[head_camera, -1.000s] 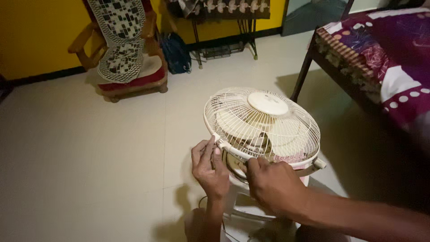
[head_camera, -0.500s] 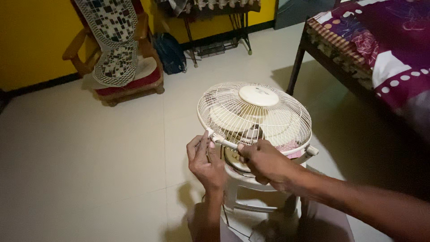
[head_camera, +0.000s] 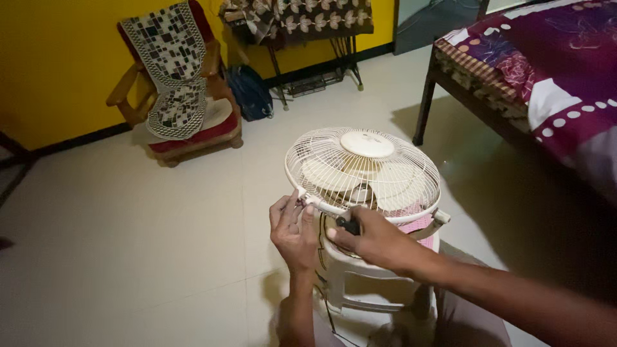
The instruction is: The person removes the front grille of a white electric fan using a screwdriver to loosen screws. They then detach the grille and set it aside, leaving the fan blades exposed.
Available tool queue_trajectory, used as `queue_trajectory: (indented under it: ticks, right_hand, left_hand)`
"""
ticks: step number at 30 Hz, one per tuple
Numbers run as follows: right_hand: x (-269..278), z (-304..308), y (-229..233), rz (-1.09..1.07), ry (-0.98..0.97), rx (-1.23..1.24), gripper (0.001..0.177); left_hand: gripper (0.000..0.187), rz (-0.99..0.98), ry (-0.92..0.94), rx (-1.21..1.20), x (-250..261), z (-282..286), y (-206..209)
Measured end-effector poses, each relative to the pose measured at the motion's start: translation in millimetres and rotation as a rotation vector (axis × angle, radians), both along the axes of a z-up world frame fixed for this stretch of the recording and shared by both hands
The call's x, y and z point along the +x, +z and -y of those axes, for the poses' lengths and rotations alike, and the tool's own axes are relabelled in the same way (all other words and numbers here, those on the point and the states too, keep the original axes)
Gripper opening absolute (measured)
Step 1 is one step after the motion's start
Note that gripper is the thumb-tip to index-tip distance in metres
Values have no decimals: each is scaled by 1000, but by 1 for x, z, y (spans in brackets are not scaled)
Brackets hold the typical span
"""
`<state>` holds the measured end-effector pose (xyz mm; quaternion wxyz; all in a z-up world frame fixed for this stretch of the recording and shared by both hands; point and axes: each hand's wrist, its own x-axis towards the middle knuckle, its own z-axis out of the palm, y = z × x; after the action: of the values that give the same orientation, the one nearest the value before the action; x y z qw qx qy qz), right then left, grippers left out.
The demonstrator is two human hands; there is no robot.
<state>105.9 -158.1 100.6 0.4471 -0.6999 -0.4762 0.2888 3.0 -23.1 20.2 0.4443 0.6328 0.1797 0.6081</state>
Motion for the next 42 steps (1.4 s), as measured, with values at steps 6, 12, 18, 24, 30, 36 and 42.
queue_trajectory:
  ticks: [6,12,18,24,30,36,42]
  right_hand:
    - [-1,12,-11,886,-52,294,26]
    - [6,10,-31,1649,29,375,46]
    - [-4,5,-28,1324,142,-73,24]
    - [-6,-9,-33,777,-88,-44,29]
    - [5,-18,-33,305,-160,-91,43]
    - [-6,-13,-22,-987,-123,-247,40]
    - [4,-10,-25,-1281,77,-185,40]
  left_hand:
    - [37,-45,39,-56,-1,1,2]
    - [35,14,51,-6,3,5,0]
    - [33,-106,200,54,3,6,-1]
    - [32,-45,178,36,8,5,-6]
    - [30,-38,206,70,10,4,-6]
    - [30,-124,254,69,5,5,-8]
    - [33,-45,93,24,2,-3,-7]
